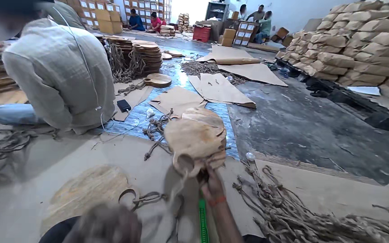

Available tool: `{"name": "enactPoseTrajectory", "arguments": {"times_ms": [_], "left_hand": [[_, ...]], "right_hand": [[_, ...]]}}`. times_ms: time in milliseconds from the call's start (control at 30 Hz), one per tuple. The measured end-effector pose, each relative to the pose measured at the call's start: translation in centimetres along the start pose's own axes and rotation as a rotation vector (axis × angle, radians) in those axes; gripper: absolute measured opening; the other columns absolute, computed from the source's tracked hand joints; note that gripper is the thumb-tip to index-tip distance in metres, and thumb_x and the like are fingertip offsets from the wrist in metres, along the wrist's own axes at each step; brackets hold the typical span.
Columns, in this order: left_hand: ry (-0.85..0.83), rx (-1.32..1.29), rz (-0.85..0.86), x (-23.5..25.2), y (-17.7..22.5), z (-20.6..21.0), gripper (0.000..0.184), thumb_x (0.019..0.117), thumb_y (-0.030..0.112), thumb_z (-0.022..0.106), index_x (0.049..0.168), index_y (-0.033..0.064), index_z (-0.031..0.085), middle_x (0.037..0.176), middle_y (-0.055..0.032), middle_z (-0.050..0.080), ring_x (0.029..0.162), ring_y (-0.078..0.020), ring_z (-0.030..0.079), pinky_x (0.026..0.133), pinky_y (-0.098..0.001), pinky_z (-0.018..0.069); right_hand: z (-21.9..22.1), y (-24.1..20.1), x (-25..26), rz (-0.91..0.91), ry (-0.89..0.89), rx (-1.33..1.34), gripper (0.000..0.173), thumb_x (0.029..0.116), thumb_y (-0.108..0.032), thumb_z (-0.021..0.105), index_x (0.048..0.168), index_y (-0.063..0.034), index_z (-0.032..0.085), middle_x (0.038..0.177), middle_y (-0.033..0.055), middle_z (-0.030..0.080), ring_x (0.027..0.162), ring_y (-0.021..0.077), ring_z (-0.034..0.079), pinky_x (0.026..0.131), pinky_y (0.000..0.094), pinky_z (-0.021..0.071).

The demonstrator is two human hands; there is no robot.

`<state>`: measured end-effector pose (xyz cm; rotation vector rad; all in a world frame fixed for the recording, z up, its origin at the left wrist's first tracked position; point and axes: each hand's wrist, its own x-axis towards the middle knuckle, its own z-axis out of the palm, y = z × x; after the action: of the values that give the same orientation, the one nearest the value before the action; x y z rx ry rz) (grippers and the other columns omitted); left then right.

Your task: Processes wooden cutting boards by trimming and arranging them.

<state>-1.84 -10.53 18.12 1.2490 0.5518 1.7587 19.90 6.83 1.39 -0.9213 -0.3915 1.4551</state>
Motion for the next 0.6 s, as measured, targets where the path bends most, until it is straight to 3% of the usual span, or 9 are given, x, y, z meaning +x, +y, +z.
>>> {"name": "enactPoseTrajectory", "arguments": {"times_ms": [67,100,167,200,300,400,500,600], "left_hand": [[0.127,0.239,0.114,4.8,-4.0,-1.6,0.011,0.1016,0.043,0.059,0.100,0.0361,0.067,0.080,0.0185,0.065,0.068,0.0047,0.060,0.065,-0.0142,0.0521],[0.162,0.357,0.135,7.4,-6.6,-2.9,0.011,0.1046,0.039,0.056,0.104,0.0321,0.065,0.086,0.0178,0.067,0.077,0.0035,0.064,0.074,-0.0170,0.0558],[0.252,0.539,0.027,12.6,-12.1,-5.5,0.017,0.1059,0.018,0.047,0.110,0.0054,0.058,0.089,0.0044,0.062,0.082,-0.0038,0.063,0.081,-0.0276,0.0569],[0.280,0.593,-0.093,14.9,-15.0,-7.2,0.024,0.1085,0.017,0.044,0.116,-0.0028,0.054,0.091,-0.0043,0.060,0.082,-0.0099,0.061,0.082,-0.0336,0.0551],[0.291,0.776,-0.343,19.3,-22.1,-12.1,0.034,0.1116,0.024,0.044,0.122,-0.0065,0.054,0.095,-0.0201,0.062,0.083,-0.0290,0.063,0.081,-0.0502,0.0523],[0.255,0.840,-0.489,22.3,-23.2,-14.0,0.044,0.1129,0.028,0.038,0.136,-0.0080,0.050,0.114,-0.0301,0.064,0.103,-0.0418,0.065,0.094,-0.0601,0.0512],[0.329,0.776,-0.438,25.6,-22.6,-15.8,0.046,0.1129,0.028,0.036,0.137,-0.0099,0.045,0.115,-0.0283,0.063,0.099,-0.0353,0.067,0.091,-0.0532,0.0545],[0.395,0.715,-0.381,28.2,-21.9,-16.9,0.046,0.1131,0.029,0.035,0.138,-0.0098,0.043,0.115,-0.0256,0.063,0.098,-0.0301,0.067,0.091,-0.0479,0.0549]], "right_hand": [[1.5,-2.2,6.0,-0.009,-0.007,-0.042,0.025,0.1115,-0.021,0.041,0.113,-0.0017,0.058,0.086,0.0071,0.068,0.074,0.0142,0.069,0.071,0.0296,0.0603],[1.6,-2.9,8.6,0.001,0.023,-0.100,0.026,0.1110,-0.024,0.044,0.120,-0.0023,0.057,0.095,0.0084,0.068,0.080,0.0149,0.068,0.073,0.0298,0.0590],[1.6,-3.9,11.5,0.049,0.083,-0.283,0.043,0.1115,-0.029,0.045,0.142,0.0007,0.045,0.126,0.0177,0.062,0.100,0.0221,0.068,0.085,0.0344,0.0572],[1.8,-3.8,11.7,0.051,0.112,-0.401,0.047,0.1119,-0.031,0.044,0.145,0.0028,0.043,0.131,0.0218,0.060,0.103,0.0257,0.068,0.087,0.0374,0.0566],[-0.4,-1.9,9.0,-0.029,0.000,-0.665,0.038,0.1107,-0.019,0.047,0.140,0.0054,0.050,0.120,0.0227,0.066,0.094,0.0276,0.071,0.080,0.0406,0.0604],[-6.8,-0.2,1.8,-0.032,-0.120,-0.751,0.035,0.1077,-0.014,0.051,0.138,0.0021,0.055,0.116,0.0154,0.073,0.093,0.0248,0.075,0.077,0.0401,0.0632],[-13.9,2.0,-4.8,-0.024,0.090,-0.895,0.028,0.1030,-0.006,0.056,0.127,0.0080,0.061,0.102,0.0177,0.072,0.082,0.0236,0.071,0.072,0.0407,0.0599],[-14.7,2.2,-4.6,-0.023,0.267,-0.876,0.026,0.1045,-0.008,0.055,0.124,0.0062,0.063,0.100,0.0158,0.071,0.080,0.0206,0.070,0.068,0.0361,0.0582]]}}
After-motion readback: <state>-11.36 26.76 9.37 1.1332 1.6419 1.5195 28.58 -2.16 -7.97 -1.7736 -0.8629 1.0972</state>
